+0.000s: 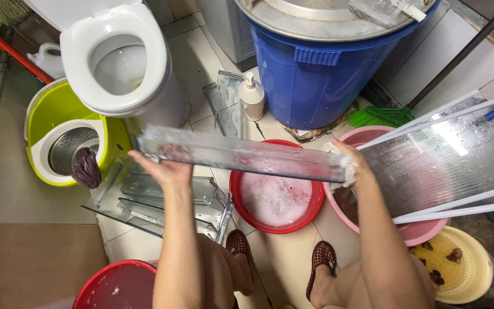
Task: The person scrubs multiple rectangular glass panels with a soapy cloth, rinses them in a pink basin, and places them aside. The person repeats this process for several panels.
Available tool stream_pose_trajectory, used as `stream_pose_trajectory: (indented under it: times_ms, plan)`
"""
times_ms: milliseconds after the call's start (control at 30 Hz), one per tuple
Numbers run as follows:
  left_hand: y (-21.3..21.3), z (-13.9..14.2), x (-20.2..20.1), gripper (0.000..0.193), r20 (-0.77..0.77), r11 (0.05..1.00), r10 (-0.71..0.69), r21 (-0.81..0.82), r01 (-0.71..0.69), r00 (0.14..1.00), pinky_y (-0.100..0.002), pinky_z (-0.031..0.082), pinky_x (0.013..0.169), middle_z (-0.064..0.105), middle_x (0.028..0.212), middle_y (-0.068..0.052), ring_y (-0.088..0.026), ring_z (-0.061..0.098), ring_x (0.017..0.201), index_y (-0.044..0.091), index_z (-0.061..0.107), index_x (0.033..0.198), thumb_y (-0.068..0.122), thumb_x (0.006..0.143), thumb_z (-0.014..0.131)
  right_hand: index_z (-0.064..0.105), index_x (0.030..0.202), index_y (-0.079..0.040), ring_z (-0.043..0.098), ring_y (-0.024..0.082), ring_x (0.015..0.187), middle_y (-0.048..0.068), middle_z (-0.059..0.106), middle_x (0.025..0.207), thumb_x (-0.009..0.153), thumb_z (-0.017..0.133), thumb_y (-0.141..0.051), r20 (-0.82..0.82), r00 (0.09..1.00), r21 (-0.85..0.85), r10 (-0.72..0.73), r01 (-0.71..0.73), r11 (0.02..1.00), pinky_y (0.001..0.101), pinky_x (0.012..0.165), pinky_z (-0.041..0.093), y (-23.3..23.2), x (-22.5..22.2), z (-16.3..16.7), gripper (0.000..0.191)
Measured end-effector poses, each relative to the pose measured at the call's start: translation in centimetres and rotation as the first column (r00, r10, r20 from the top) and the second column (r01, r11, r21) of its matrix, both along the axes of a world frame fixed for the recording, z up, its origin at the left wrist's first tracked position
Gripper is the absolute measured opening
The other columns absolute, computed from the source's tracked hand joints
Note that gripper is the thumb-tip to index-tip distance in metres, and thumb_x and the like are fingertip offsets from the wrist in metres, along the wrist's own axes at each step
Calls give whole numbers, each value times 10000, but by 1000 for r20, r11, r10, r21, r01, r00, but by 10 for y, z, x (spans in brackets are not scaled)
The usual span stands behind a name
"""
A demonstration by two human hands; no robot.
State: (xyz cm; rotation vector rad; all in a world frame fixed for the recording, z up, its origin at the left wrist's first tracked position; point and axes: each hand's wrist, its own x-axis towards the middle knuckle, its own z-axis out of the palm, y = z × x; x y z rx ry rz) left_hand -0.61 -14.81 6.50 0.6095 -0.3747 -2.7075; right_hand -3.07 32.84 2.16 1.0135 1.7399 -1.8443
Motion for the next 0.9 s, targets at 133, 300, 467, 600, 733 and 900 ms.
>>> stream_pose_trajectory:
  times_ms: [133,300,467,600,733,900]
  plan:
    - [-14,-1,9,528,-3,989,-112,-94,111,994,-337,411,685,442,588,81,-101,416,536,234,458,673,538,967,774,676,1193,-113,641,312,815,129,678,994,909,719,-550,-248,952,-146,-177,144,979,507,686,516,32,-1,-16,523]
    - [11,2,14,420,220,991,-130,56,120,967,-435,574,748,415,516,49,-111,415,474,200,480,626,432,904,694,688,1113,-112,772,252,765,78,765,966,930,580,-410,-203,704,-547,-681,495,675,463,646,641,33,-4,-34,366]
    - [59,-20,23,261,221,995,-87,63,75,971,-450,598,693,487,562,59,-107,471,445,182,589,771,367,954,598,652,1172,-11,666,250,895,124,675,1036,1067,571,-287,-783,488,227,-385,801,553,433,788,542,-25,4,-53,306]
    - [93,-46,31,161,228,995,-94,37,88,969,-351,517,680,679,762,5,-144,616,609,164,654,872,265,980,591,639,1141,14,643,221,923,159,653,1048,1112,531,-259,-789,612,407,-53,586,701,381,802,516,-94,16,-55,295]
    - [117,-48,26,154,131,997,-53,59,46,990,-362,525,681,691,808,-13,-190,622,697,148,665,887,286,928,611,616,974,97,601,317,808,259,554,1011,1109,498,-260,-640,768,369,29,274,888,419,735,504,-188,56,-25,399]
    - [138,-33,16,266,314,995,46,65,-69,948,-412,548,760,686,883,-44,-229,650,774,103,645,969,365,922,628,675,993,50,638,302,1036,181,598,1169,940,637,-31,-846,396,465,355,224,857,372,870,542,-244,99,11,104]
